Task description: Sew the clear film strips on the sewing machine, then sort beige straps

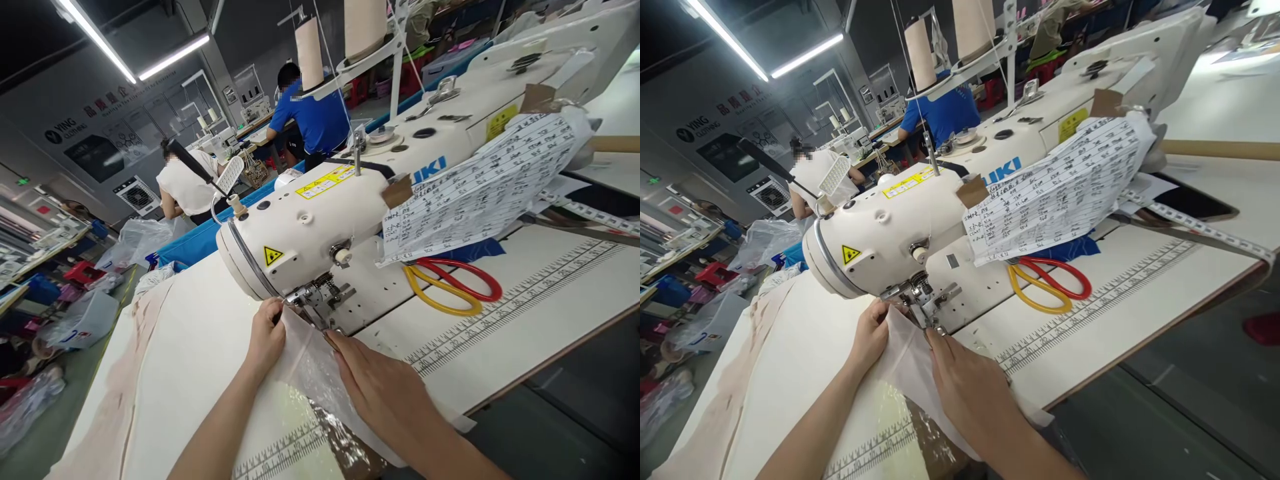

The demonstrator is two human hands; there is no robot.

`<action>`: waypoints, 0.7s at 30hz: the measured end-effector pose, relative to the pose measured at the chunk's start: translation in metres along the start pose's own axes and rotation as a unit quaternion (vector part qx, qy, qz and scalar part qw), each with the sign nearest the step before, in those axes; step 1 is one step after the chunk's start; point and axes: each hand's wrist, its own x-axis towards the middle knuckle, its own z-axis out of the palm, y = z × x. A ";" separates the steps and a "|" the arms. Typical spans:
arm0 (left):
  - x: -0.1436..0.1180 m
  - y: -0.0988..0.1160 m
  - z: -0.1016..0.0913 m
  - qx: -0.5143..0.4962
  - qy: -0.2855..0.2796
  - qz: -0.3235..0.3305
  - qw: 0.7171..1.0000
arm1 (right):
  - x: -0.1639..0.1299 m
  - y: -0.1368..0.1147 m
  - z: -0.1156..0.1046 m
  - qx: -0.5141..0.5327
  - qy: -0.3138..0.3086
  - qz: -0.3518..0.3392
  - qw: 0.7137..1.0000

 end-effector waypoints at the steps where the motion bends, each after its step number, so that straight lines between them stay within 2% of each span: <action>1: 0.000 0.000 0.000 -0.001 0.000 0.001 1.000 | 0.000 0.000 0.000 -0.002 -0.002 -0.002 1.000; 9: 0.001 0.000 0.000 -0.012 0.002 0.002 1.000 | 0.002 0.000 0.000 -0.003 0.020 -0.017 1.000; 21: 0.001 0.000 0.000 -0.017 0.004 -0.003 1.000 | 0.005 0.000 0.002 0.005 0.012 -0.006 1.000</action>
